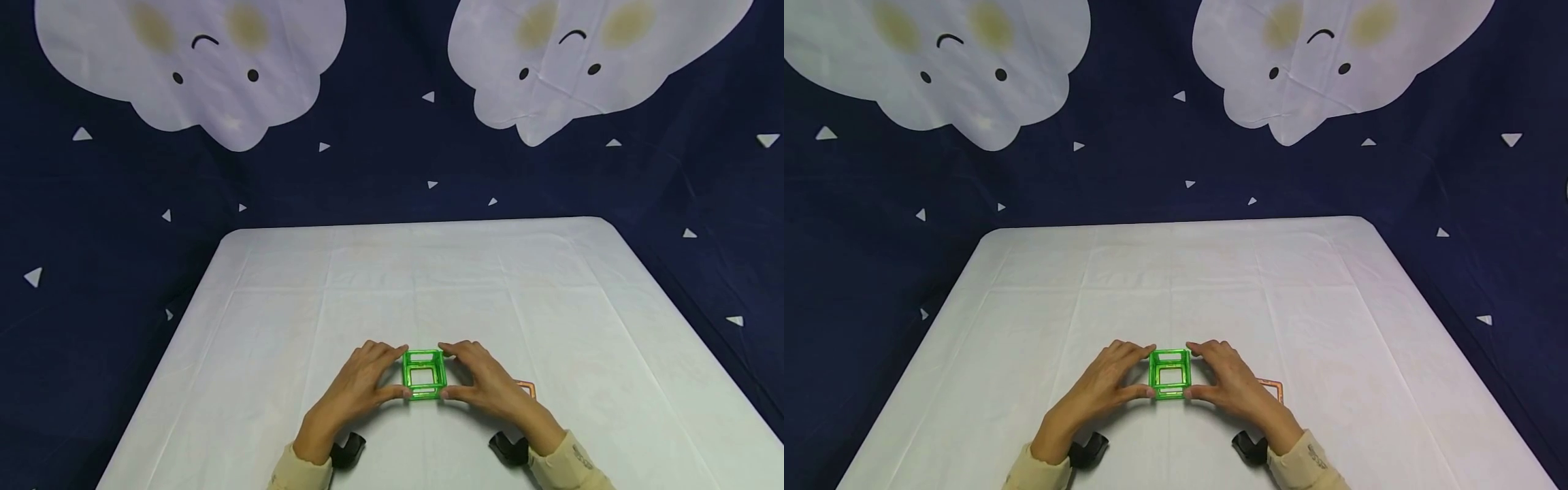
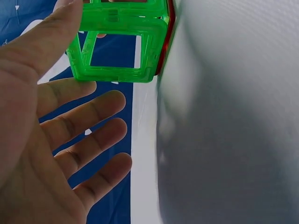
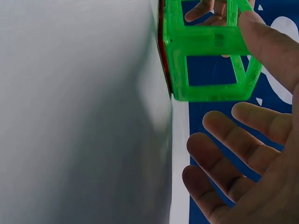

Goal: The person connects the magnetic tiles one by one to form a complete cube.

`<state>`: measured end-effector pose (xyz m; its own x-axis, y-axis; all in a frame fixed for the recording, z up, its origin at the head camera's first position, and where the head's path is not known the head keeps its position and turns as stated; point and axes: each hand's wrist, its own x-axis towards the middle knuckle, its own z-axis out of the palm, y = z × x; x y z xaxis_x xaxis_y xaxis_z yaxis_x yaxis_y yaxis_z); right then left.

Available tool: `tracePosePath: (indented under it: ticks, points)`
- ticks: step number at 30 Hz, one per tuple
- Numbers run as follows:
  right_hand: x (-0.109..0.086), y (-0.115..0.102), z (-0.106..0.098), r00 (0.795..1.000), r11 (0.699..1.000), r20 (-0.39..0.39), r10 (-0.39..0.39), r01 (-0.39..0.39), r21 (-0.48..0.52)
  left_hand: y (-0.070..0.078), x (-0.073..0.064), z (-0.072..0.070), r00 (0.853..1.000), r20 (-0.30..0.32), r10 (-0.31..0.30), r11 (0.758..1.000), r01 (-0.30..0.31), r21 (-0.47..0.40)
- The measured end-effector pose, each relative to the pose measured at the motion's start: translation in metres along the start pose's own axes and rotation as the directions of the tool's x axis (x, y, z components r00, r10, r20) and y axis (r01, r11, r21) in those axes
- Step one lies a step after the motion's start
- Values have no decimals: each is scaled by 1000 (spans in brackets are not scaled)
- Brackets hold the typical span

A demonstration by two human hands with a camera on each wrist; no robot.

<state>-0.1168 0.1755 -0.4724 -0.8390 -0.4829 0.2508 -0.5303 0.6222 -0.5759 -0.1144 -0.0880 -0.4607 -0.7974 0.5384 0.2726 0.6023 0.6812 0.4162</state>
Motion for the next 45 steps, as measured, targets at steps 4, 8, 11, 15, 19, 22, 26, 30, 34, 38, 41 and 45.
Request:
tracePosePath:
  ticks: [4, 8, 11, 15, 19, 22, 26, 30, 34, 38, 41, 45]
  points:
    - [-6, 3, -5, 1000, 999, -28, 6, -7, -36, 0, 0, 1, 1000, 5, -8, 1000, 8, -10]
    - [-14, 8, -12, 998, 997, -68, -3, -2, -74, 0, -1, 1, 1000, -8, -15, 1000, 15, -11]
    - [-22, 12, -17, 995, 992, -96, -14, 2, -128, 0, -3, 1, 1000, -22, -20, 1000, 19, -17]
    - [-32, 17, -25, 991, 981, -136, -16, -10, -194, 0, -4, 0, 999, -29, -24, 999, 23, -35]
    - [-41, 22, -34, 986, 974, -167, 7, -45, -220, 0, -4, 1, 999, -29, -26, 999, 25, -31]
    - [-48, 25, -39, 983, 970, -184, 21, -65, -236, 0, -3, 2, 999, -35, -23, 1000, 22, -19]
    - [-55, 29, -45, 979, 963, -205, 18, -71, -258, -1, -4, 3, 998, -56, -12, 1000, 12, -1]
    - [-64, 34, -49, 977, 951, -214, 20, -85, -298, -2, -4, 4, 997, -72, 0, 1000, 1, 9]
    - [-73, 38, -52, 977, 936, -204, 64, -130, -326, -2, -3, 5, 996, -89, 17, 1000, -16, 17]
    - [-81, 41, -53, 978, 925, -186, 95, -155, -346, -3, -3, 6, 995, -94, 27, 999, -25, 23]
    - [-86, 43, -53, 979, 923, -174, 103, -159, -351, -2, -3, 6, 995, -91, 30, 999, -28, 22]
    - [-90, 43, -53, 981, 923, -164, 108, -160, -349, -2, -3, 5, 996, -84, 25, 1000, -24, 13]
